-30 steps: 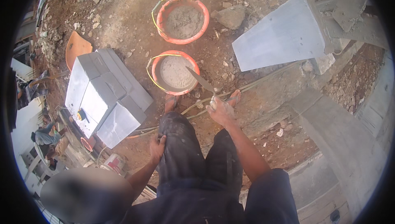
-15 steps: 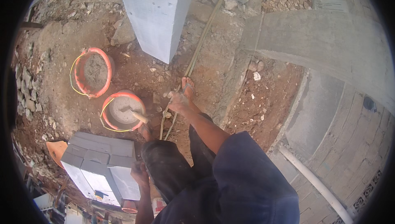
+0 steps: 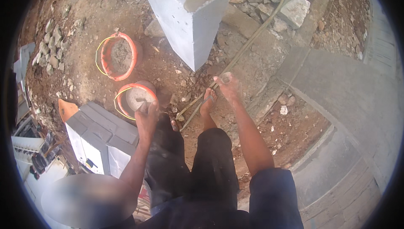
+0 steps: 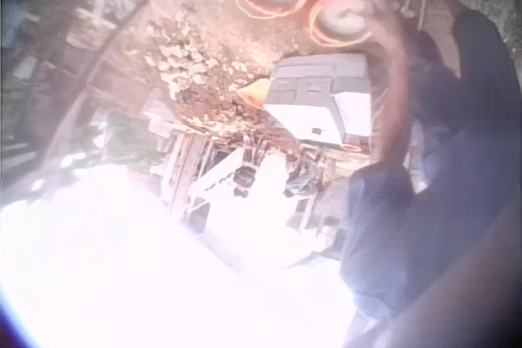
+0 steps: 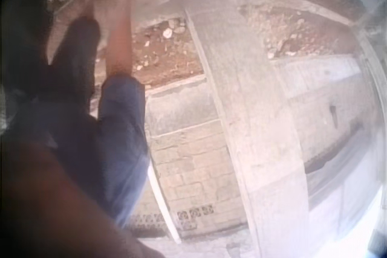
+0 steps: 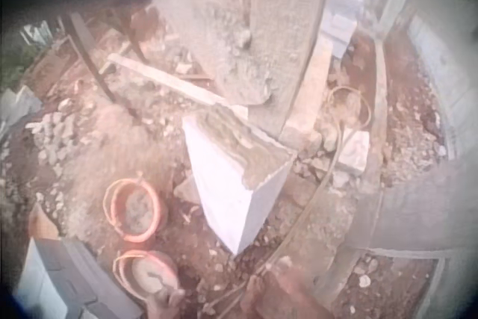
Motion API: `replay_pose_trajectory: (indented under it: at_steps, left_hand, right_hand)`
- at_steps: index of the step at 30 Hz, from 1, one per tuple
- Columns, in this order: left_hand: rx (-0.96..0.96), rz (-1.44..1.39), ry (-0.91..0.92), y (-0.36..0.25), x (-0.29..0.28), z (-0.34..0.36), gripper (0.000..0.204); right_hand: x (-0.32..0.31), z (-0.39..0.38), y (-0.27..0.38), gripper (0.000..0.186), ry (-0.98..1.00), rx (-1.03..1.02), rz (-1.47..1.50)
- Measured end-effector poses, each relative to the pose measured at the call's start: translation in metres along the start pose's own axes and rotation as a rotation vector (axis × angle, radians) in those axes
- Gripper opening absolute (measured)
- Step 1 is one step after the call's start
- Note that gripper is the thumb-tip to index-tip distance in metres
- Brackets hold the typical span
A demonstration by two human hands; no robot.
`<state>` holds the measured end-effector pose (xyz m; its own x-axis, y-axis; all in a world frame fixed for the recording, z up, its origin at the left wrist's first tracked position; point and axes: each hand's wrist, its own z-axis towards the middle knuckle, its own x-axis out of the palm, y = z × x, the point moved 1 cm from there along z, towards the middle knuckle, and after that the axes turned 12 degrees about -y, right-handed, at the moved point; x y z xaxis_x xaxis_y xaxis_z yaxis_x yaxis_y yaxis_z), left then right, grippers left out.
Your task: The person scoops wet cement from a bucket using a trowel and spreads it onto the back of a rectangular tile. They repeat this process for multiple tiles, placing the coated tiles on the ground.
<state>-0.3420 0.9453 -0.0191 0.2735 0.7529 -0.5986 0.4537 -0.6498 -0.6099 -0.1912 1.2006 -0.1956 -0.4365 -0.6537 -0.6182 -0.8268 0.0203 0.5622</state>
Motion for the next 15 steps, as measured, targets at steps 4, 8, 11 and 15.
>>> replay_pose_trajectory:
  at_steps: [4,8,11,15]
  left_hand:
    - [0.413,-0.073,-0.275,0.0,0.024,0.049,0.009]
    - [0.171,-0.221,-0.249,-0.006,0.043,0.073,0.013]
    - [0.069,-0.21,-0.192,-0.008,0.055,0.083,0.017]
    - [0.046,-0.29,-0.192,0.0,0.063,0.078,0.015]
  right_hand:
    - [-0.002,-0.002,0.019,0.103,0.019,-0.161,-0.017]
    - [-0.004,0.005,0.057,0.128,0.016,-0.255,-0.111]
    - [0.001,0.021,0.078,0.132,-0.047,-0.324,-0.141]
    - [0.01,0.023,0.111,0.119,-0.014,-0.375,0.068]
